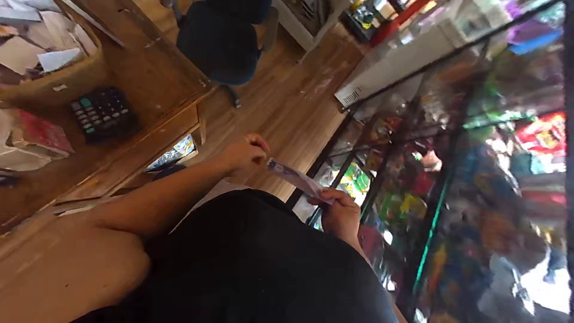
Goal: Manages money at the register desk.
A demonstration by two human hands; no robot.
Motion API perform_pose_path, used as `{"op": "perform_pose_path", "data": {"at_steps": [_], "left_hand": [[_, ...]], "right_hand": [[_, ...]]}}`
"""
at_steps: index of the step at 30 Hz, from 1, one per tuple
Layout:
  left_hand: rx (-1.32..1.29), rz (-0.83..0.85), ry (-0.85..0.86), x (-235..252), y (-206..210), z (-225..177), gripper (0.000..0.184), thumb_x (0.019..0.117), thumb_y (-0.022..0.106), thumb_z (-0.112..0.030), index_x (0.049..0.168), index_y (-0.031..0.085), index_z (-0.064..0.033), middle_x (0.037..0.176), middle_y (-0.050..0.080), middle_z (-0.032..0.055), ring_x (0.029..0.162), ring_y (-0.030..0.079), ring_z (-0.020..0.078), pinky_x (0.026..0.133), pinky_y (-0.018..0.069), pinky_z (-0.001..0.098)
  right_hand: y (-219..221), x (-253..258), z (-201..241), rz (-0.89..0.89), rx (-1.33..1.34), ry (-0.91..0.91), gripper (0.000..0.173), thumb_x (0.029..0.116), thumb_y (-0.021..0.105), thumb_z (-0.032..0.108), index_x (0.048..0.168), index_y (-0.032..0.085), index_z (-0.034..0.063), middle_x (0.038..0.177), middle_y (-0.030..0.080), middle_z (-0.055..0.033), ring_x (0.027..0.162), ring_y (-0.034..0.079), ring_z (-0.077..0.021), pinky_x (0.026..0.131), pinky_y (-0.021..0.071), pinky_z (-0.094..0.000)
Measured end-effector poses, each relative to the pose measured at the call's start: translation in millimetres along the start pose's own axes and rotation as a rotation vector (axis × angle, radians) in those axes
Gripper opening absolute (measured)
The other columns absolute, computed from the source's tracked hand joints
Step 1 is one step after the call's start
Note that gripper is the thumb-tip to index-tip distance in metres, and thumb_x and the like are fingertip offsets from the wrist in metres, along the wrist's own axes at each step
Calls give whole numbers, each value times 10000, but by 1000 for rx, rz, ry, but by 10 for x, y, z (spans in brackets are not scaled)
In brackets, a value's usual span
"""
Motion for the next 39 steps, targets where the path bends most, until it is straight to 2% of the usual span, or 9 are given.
{"op": "perform_pose_path", "data": {"at_steps": [7,11,15,19,21,25,28,33,39], "left_hand": [[-141,-735,-82,677,-1523,-14,214,1028,503,-65,1220,592,-33,1017,630,71,837,641,124,792,564,310],[-101,-805,-109,1301,-2003,-62,359,1049,510,-139,1392,558,-43,1351,602,167,1125,657,253,956,553,445],[139,-814,-225,2094,-2404,-266,674,1030,590,-233,1600,285,-43,1599,356,260,1445,415,416,1142,375,616],[267,-1088,-413,2657,-2976,-222,953,963,648,-275,1614,38,58,1668,93,327,1527,236,474,1212,286,594],[225,-1188,-536,2777,-3098,-157,956,989,601,-340,1617,-9,45,1678,37,320,1517,256,481,1194,317,589],[21,-1383,-577,2773,-3229,-10,850,1023,529,-374,1645,50,-47,1576,365,315,1412,447,469,1118,391,641],[11,-1411,-595,2833,-3224,0,767,984,559,-277,1649,192,-170,1539,422,307,1380,459,514,1060,379,737],[118,-1544,-923,2928,-3236,-171,889,926,674,-164,1654,168,-230,1409,539,334,1286,548,524,1005,442,708],[43,-1659,-890,2985,-3228,-161,756,917,599,-32,1587,372,-300,1386,586,292,1279,563,517,987,443,727]], "right_hand": [[111,1868,-264,22,6,129,287,933,407,-62,852,630,99,781,723,26,677,702,-106,682,625,-294],[426,2804,-363,74,-102,348,342,948,383,-49,1226,581,-71,930,717,-36,739,694,-90,713,600,-256],[644,3845,-172,316,-220,322,597,874,368,-26,1467,407,-87,1331,617,-100,931,701,-91,802,592,-267],[746,4822,-192,345,-172,265,563,893,359,-13,1446,433,-91,1296,642,-95,937,706,-116,807,597,-292],[768,5191,-304,371,-150,317,498,949,337,-3,1426,453,-87,1237,678,-71,907,714,-104,803,603,-283],[877,5917,-510,515,-311,470,397,1031,339,8,1366,518,-110,1070,723,-70,810,699,-52,759,586,-220],[989,6624,-550,654,-572,487,354,1056,387,12,1335,582,-87,1098,714,-87,792,659,-8,737,547,-186],[1351,7743,-532,897,-647,353,321,1030,443,19,1272,626,-84,1054,735,-99,778,699,-68,727,588,-229],[2028,8283,-549,1029,-719,298,344,1018,436,36,1287,616,-82,1114,715,-100,814,695,-71,744,586,-229]]}}
Point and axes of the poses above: each hand's wrist, its own x-axis towards the middle knuckle, its own y-axis out of the palm, z = x × y, the point moved 6 cm from there along x, towards the middle knuckle
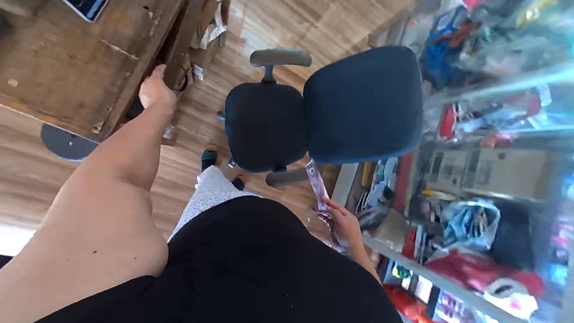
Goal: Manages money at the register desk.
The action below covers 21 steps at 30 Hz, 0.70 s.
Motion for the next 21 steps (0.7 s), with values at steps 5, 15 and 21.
{"op": "perform_pose_path", "data": {"at_steps": [5,15,21], "left_hand": [[-4,139,102,-256,197,-275,667,948,580,-43,1542,457,-321,1410,599,221,1256,588,486,960,459,721],[-227,300,552,-924,1053,-467,371,958,586,-22,1274,721,-162,1386,611,225,1258,595,441,1005,494,628],[-15,582,560,-794,1288,-510,369,935,580,26,1235,722,-133,1402,529,292,1288,521,486,1023,483,605]], "right_hand": [[484,378,392,173,-48,-42,338,1019,455,43,1279,631,-81,1040,742,-97,802,709,-97,746,595,-250],[1866,1266,1913,314,34,-231,265,1055,402,46,1240,582,-13,977,678,-46,782,679,-118,764,600,-303],[2769,1915,2259,394,191,-99,274,1086,346,151,1262,556,130,880,616,33,705,605,-83,688,544,-277]]}}
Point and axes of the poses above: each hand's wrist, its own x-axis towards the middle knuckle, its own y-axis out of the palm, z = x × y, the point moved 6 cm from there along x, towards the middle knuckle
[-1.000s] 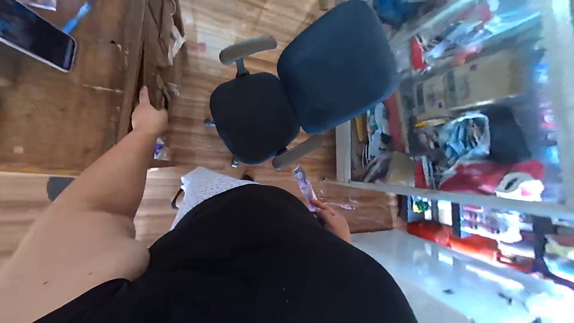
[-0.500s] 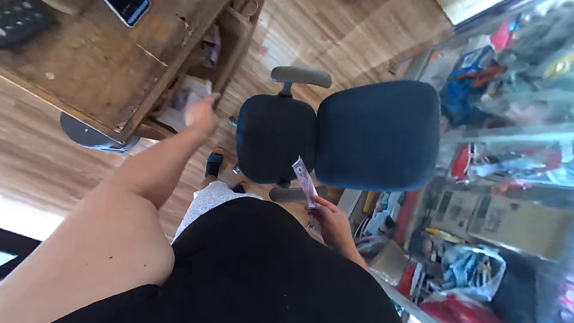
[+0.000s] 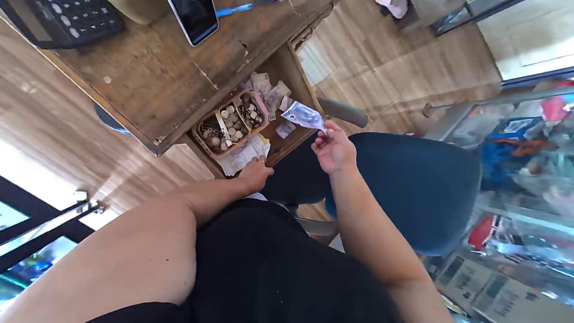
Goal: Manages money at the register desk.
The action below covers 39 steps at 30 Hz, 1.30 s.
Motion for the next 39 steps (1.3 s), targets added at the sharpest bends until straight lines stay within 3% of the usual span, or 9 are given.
{"op": "perform_pose_path", "data": {"at_steps": [8,13,17,21,24,29,32,37,39], "left_hand": [[-12,71,55,117,47,138,414,959,635,-57,1367,644,-127,1481,469,297,1304,507,506,1023,478,626],[42,-201,174,122,-729,163,362,1007,593,-123,1364,639,-83,1434,556,246,1301,560,434,1084,449,595],[98,-346,-233,141,-1584,421,553,1028,552,-154,1558,416,-80,1634,322,231,1464,380,445,1165,344,617],[93,-346,-563,100,-1572,739,758,1071,488,-336,1663,60,-133,1703,137,221,1453,396,466,1121,378,649],[43,-480,-767,-109,-1437,1010,724,1080,353,-512,1650,160,-110,1587,400,253,1443,425,447,1128,307,715],[85,-460,-944,-321,-1323,1351,587,1129,221,-390,1575,355,-34,1562,437,262,1455,422,435,1144,332,667],[13,-581,-976,-325,-1368,1356,705,1103,226,-523,1479,484,15,1508,509,252,1439,463,382,1171,333,601],[-103,-591,-835,-437,-1328,1282,700,1104,333,-491,1503,383,82,1511,478,290,1439,456,392,1188,322,560],[-126,-557,-809,-462,-1310,1278,728,1090,383,-505,1540,319,63,1533,452,285,1436,453,407,1181,326,586]], "right_hand": [[124,519,-351,94,61,72,307,1090,311,152,1285,549,156,825,606,40,645,575,-81,631,522,-262],[105,604,-422,126,78,104,318,1096,305,152,1316,534,163,784,582,49,619,561,-78,609,515,-255],[152,723,-472,177,-2,136,382,1115,320,201,1481,433,204,903,611,-6,685,600,-114,637,535,-283],[-9,686,-655,147,-320,221,467,1120,361,234,1586,334,206,1066,624,-91,762,631,-156,672,536,-306],[-255,512,-750,145,-398,245,453,1110,391,218,1561,379,174,1063,631,-88,776,638,-148,687,543,-300],[-882,61,-1063,177,-469,290,403,1104,397,233,1482,482,124,1069,659,-75,796,648,-131,711,552,-310],[-1272,-285,-1368,123,-497,415,369,1116,389,203,1442,508,76,1035,652,-90,771,633,-132,708,543,-311],[-1426,-731,-1549,151,-654,527,375,1115,380,128,1440,485,-25,1093,646,-144,781,613,-110,706,508,-264],[-1314,-838,-1465,260,-780,511,382,1116,391,125,1445,491,-40,1226,632,-204,949,639,-171,844,516,-309]]}}
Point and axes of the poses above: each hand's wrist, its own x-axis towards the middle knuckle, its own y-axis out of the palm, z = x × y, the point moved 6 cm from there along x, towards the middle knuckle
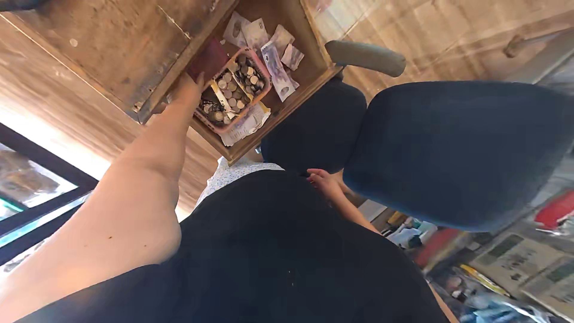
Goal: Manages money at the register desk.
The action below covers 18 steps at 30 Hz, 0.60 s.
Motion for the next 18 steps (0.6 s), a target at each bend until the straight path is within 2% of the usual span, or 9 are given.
{"op": "perform_pose_path", "data": {"at_steps": [2,4,5,6,9,12,13,16,18], "left_hand": [[23,-3,15,-11,28,-1,755,1073,436,-505,1569,279,42,1554,427,284,1444,436,423,1173,317,620],[60,-55,31,-37,78,-34,738,1069,473,-442,1599,238,15,1582,381,294,1482,361,457,1182,259,663],[75,-80,40,-68,91,-64,704,1072,480,-379,1607,226,1,1581,374,304,1488,335,475,1187,237,666],[92,-103,51,-110,88,-98,657,1076,476,-318,1608,239,-15,1557,403,313,1475,352,484,1187,250,654],[102,-112,165,-345,39,-176,467,1071,434,-139,1522,405,-20,1439,537,294,1381,488,466,1157,351,610],[88,-17,396,-680,150,-215,404,1014,465,-18,1405,564,-14,1470,532,243,1407,465,431,1170,331,619],[84,17,442,-787,238,-200,414,1007,490,-23,1413,572,-26,1508,503,222,1435,432,415,1186,308,612],[60,13,456,-958,474,-49,510,1020,491,-63,1526,445,-40,1597,418,190,1501,366,370,1219,256,581],[14,-17,445,-936,503,45,507,1041,459,-63,1543,406,-20,1596,414,200,1500,370,371,1227,257,560]], "right_hand": [[42,-34,133,71,-223,-86,396,1116,406,139,1452,501,-47,1341,606,-258,1141,639,-259,1005,486,-381],[50,11,252,94,-435,-170,406,1112,428,170,1449,525,-35,1366,607,-279,1264,605,-349,1103,434,-481],[43,41,310,84,-504,-196,405,1109,439,180,1446,538,-22,1352,619,-277,1271,602,-379,1104,431,-520],[35,61,367,72,-547,-212,404,1108,439,185,1447,545,-6,1339,629,-268,1253,612,-387,1088,444,-538],[34,76,522,44,-565,-238,398,1110,430,195,1458,542,36,1331,640,-225,1189,657,-344,1045,505,-519],[86,42,743,39,-519,-277,387,1105,452,192,1448,553,43,1308,655,-213,1151,673,-330,1020,517,-516],[119,37,831,43,-508,-290,382,1106,456,194,1445,554,46,1302,658,-207,1139,679,-319,1009,527,-503],[269,24,1166,53,-506,-348,360,1108,459,188,1426,568,59,1299,659,-188,1120,686,-299,988,542,-485],[387,42,1436,55,-535,-426,347,1106,468,188,1406,582,57,1287,664,-183,1113,690,-294,983,549,-487]]}}
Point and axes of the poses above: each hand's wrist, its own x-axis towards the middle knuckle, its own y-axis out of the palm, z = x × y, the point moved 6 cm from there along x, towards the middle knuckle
